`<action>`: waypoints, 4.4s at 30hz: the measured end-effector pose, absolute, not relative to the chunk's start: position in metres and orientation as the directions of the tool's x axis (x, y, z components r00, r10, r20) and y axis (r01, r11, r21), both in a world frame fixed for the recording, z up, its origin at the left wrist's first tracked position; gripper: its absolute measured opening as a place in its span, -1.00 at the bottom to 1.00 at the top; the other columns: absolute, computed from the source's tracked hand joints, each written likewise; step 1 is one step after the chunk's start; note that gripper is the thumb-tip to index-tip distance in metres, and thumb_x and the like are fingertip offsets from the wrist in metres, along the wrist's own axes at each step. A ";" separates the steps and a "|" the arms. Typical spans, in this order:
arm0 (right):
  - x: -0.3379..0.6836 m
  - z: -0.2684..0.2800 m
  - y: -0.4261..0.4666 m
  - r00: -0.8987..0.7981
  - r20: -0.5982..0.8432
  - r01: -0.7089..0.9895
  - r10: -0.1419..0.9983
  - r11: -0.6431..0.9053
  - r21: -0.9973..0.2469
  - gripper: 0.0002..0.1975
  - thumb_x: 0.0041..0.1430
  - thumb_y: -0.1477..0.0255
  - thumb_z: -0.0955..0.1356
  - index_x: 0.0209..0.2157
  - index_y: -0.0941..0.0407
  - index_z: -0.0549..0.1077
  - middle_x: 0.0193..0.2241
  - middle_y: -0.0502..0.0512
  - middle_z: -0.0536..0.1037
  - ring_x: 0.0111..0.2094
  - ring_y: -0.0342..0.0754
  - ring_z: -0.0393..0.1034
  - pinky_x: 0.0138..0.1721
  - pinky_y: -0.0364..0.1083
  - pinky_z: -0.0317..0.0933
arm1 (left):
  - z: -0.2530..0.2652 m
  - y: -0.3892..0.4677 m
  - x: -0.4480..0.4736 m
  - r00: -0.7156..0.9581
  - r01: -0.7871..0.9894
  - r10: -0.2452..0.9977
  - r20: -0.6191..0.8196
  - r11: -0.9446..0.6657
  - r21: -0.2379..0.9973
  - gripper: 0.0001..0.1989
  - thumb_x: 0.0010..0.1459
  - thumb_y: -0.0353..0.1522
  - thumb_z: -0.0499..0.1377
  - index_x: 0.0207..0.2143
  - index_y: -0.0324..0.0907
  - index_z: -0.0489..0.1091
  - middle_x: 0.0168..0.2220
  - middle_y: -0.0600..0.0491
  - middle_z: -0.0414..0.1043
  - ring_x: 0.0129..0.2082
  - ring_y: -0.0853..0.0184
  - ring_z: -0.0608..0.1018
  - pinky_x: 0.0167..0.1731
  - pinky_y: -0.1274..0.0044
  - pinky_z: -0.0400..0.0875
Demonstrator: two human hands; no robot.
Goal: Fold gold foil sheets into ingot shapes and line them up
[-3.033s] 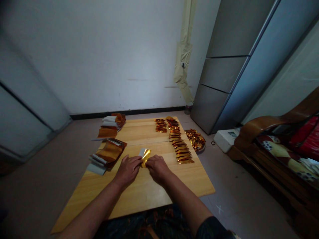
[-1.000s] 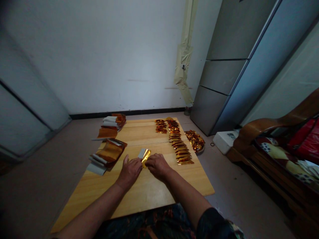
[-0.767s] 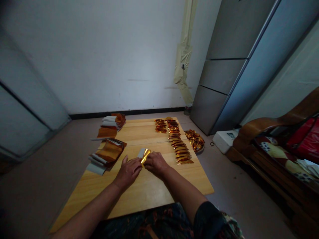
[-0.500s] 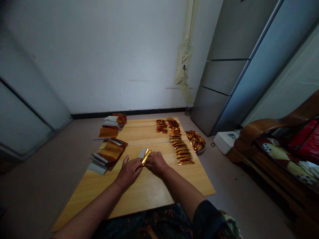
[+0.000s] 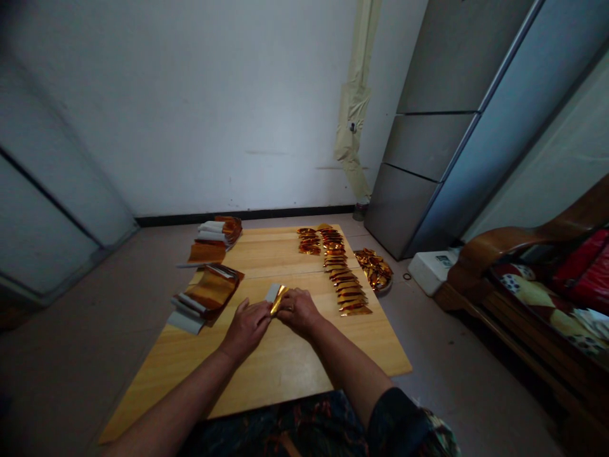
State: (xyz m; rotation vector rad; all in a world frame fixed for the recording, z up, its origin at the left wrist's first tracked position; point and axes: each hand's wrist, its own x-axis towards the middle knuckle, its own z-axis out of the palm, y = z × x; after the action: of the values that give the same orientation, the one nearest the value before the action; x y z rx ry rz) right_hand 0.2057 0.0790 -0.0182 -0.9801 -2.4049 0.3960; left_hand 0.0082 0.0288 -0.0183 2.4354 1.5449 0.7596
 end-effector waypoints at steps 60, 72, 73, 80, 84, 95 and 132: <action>0.181 -0.012 0.078 -0.361 0.284 0.555 0.889 0.449 -0.700 -0.82 0.01 0.67 0.23 -0.50 0.11 0.29 -0.42 -0.02 0.34 -0.35 -0.13 0.22 -0.31 -0.18 0.06 | -0.022 0.031 -0.010 0.542 0.698 0.720 0.434 -0.673 0.245 -0.66 0.11 -0.49 0.05 -0.08 -0.14 0.44 0.03 -0.09 0.48 0.06 0.17 0.48 0.09 0.18 0.36; 0.177 -0.012 0.076 -0.299 0.274 0.543 0.914 0.399 -0.739 -0.82 -0.13 0.66 0.27 -0.47 0.11 0.32 -0.39 -0.02 0.38 -0.34 -0.13 0.26 -0.31 -0.19 0.11 | -0.020 0.031 -0.009 0.534 0.704 0.734 0.421 -0.661 0.259 -0.68 0.09 -0.49 0.07 -0.11 -0.16 0.45 0.02 -0.09 0.49 0.05 0.16 0.49 0.08 0.21 0.38; 0.179 -0.014 0.077 -0.285 0.279 0.524 0.917 0.392 -0.756 -0.81 -0.13 0.68 0.25 -0.47 0.11 0.34 -0.38 -0.01 0.38 -0.32 -0.12 0.27 -0.30 -0.19 0.12 | -0.020 0.031 -0.009 0.534 0.702 0.732 0.424 -0.663 0.260 -0.68 0.09 -0.50 0.07 -0.11 -0.16 0.45 0.01 -0.09 0.50 0.04 0.16 0.49 0.07 0.21 0.38; 0.192 -0.012 0.081 -0.415 0.316 0.586 0.853 0.517 -0.624 -0.78 0.01 0.66 0.24 -0.40 0.12 0.46 -0.30 0.06 0.48 -0.21 -0.06 0.29 -0.18 -0.12 0.12 | -0.020 0.034 -0.006 0.509 0.705 0.738 0.442 -0.653 0.278 -0.77 0.16 -0.43 0.07 -0.17 -0.14 0.47 -0.05 -0.06 0.53 -0.01 0.21 0.51 0.03 0.28 0.38; 0.191 -0.001 0.070 -0.510 0.252 0.713 0.822 0.568 -0.411 -0.81 0.18 0.56 0.27 -0.31 0.08 0.50 -0.24 0.08 0.53 -0.17 0.00 0.26 -0.16 -0.06 0.08 | -0.013 0.036 0.003 0.447 0.774 0.794 0.412 -0.574 0.267 -0.82 0.22 -0.38 0.06 -0.28 -0.14 0.47 -0.17 -0.03 0.56 -0.13 0.24 0.54 0.01 0.27 0.32; 0.190 -0.009 0.035 -0.523 0.284 0.756 0.804 0.591 -0.281 -0.79 0.30 0.45 0.27 -0.39 0.09 0.49 -0.40 0.07 0.47 -0.28 -0.04 0.21 -0.22 -0.08 0.02 | -0.010 0.043 0.002 0.282 0.903 0.832 0.479 -0.399 0.161 -0.79 0.22 -0.42 0.04 -0.48 -0.16 0.37 -0.39 -0.02 0.41 -0.27 0.23 0.41 -0.26 0.40 0.26; 0.178 0.005 0.058 -0.473 0.092 0.813 0.876 0.474 -0.338 -0.83 0.20 0.47 0.29 -0.36 0.08 0.54 -0.35 0.06 0.48 -0.30 -0.08 0.28 -0.29 -0.12 0.00 | -0.004 0.012 0.006 0.358 0.888 0.863 0.357 -0.433 0.156 -0.80 0.22 -0.39 0.04 -0.18 -0.12 0.44 -0.18 -0.03 0.53 -0.19 0.21 0.55 0.13 0.11 0.08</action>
State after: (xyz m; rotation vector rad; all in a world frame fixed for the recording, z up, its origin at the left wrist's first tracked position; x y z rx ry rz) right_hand 0.1780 0.0580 0.0052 -1.4478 -2.4705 0.3623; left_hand 0.0055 0.0117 -0.0036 2.6404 1.7043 0.6297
